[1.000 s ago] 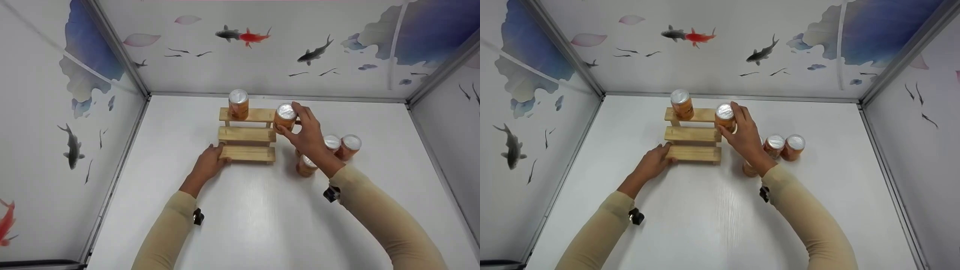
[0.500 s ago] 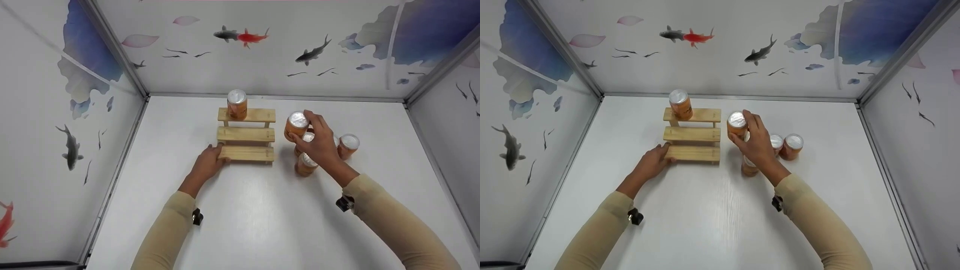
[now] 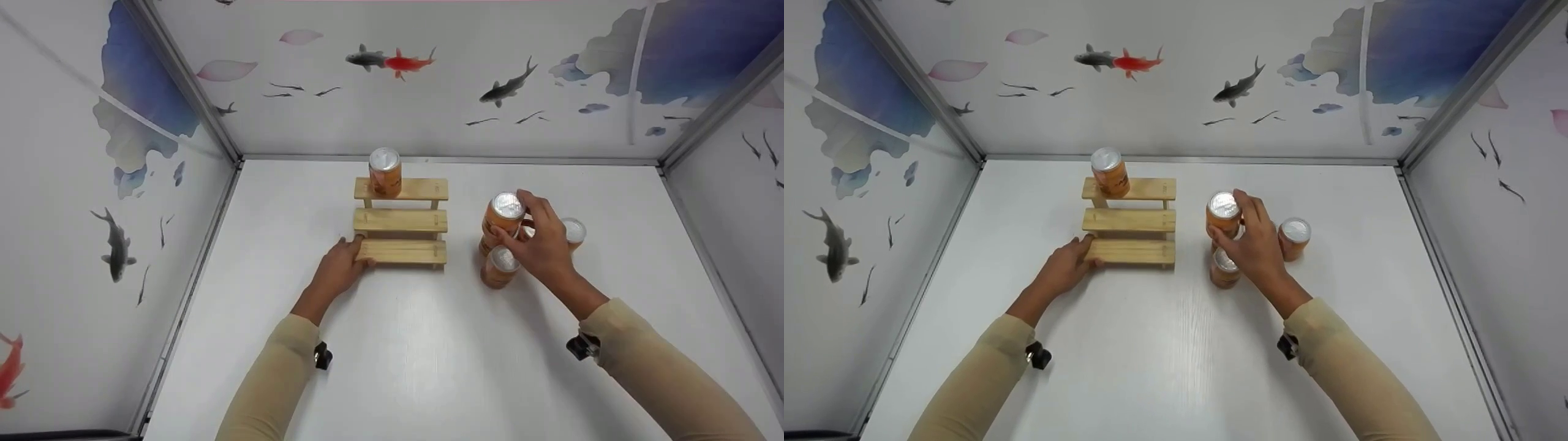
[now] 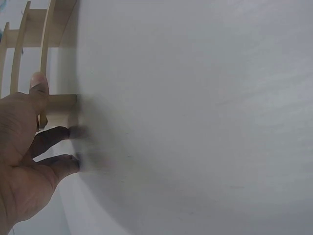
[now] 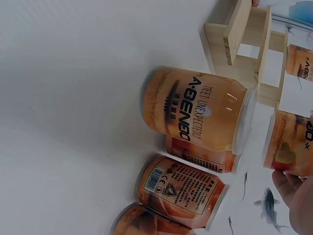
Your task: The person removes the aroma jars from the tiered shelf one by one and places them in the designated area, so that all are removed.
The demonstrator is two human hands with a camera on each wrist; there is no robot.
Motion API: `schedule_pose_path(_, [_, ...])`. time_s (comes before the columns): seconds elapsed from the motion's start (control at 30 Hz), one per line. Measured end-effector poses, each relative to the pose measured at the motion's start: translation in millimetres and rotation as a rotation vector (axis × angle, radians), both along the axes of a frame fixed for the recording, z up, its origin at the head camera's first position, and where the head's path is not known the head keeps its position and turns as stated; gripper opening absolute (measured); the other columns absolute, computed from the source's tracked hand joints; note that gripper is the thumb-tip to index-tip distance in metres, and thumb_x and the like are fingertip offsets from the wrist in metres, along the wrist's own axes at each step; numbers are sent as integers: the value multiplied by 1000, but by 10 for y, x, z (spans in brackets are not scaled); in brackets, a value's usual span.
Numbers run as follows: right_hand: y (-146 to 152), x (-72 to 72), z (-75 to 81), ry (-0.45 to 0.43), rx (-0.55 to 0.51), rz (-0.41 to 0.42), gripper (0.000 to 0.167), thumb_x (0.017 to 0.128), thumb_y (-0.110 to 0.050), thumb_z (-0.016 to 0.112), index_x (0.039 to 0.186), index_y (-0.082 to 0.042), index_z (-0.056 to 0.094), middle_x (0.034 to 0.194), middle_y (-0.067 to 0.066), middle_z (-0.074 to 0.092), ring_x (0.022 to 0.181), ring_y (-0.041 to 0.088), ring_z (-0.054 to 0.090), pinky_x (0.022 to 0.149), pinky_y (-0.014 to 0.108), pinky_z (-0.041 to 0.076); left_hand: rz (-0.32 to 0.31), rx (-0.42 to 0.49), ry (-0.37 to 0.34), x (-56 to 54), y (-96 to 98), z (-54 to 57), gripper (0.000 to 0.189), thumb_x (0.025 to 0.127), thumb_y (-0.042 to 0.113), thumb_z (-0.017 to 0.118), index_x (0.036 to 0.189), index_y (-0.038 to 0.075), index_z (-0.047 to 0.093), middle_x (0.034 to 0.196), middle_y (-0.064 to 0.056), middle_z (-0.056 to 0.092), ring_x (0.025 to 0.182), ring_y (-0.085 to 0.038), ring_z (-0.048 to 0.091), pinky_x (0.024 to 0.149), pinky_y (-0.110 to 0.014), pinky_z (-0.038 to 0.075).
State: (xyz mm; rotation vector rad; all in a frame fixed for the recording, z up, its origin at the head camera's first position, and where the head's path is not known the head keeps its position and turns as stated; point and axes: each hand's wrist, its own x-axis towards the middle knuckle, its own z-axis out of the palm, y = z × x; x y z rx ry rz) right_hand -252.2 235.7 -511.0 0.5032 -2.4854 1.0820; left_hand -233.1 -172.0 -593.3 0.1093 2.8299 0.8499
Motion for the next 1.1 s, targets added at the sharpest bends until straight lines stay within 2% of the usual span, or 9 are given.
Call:
schedule_pose_path(0.1, [69, 37, -15, 9, -3, 1, 79, 89, -6, 93, 156, 1, 52, 139, 24, 63, 123, 39, 73, 94, 9, 58, 1, 1, -8, 0, 10, 6, 78, 110, 44, 66, 170, 3, 40, 168, -27, 51, 165, -45, 37, 133, -59, 37])
schedule_pose_path(0.17, [110, 61, -22, -1, -6, 1, 80, 89, -6, 94, 157, 0, 52, 138, 25, 62, 122, 39, 73, 93, -1, 49, 6, 2, -14, 0, 15, 4, 78, 110, 45, 66, 170, 3, 40, 168, -26, 50, 166, -44, 37, 134, -59, 37])
schedule_pose_path(0.4, [245, 150, -45, -9, -25, -26, 80, 87, -6, 95, 155, 1, 54, 136, 26, 63, 117, 43, 75, 88, -3, 47, 14, -2, -23, -12, 21, -9, 79, 110, 46, 66, 171, 3, 39, 169, -25, 51, 166, -43, 36, 134, -58, 36])
schedule_pose_path(0.6, [344, 221, -81, 9, 5, -54, 80, 86, -9, 97, 153, 3, 55, 131, 25, 64, 108, 35, 74, 76, -1, 46, 19, -19, -32, -9, 20, -12, 82, 108, 50, 65, 171, 4, 39, 169, -25, 51, 167, -43, 36, 134, -57, 36])
schedule_pose_path(0.83, [421, 292, -116, 21, -28, -61, 79, 83, -5, 97, 150, 7, 56, 130, 26, 63, 110, 39, 74, 89, -3, 48, 23, -14, -37, -4, 22, -11, 82, 109, 49, 65, 171, 4, 39, 169, -24, 51, 167, -42, 35, 135, -56, 35])
schedule_pose_path(1.1, [507, 358, -173, 65, -40, -61, 81, 81, -8, 100, 148, 8, 57, 133, 25, 65, 112, 39, 74, 93, 0, 50, 2, -22, -4, -13, 3, -26, 79, 110, 46, 65, 170, 1, 40, 166, -26, 53, 165, -44, 38, 134, -57, 37])
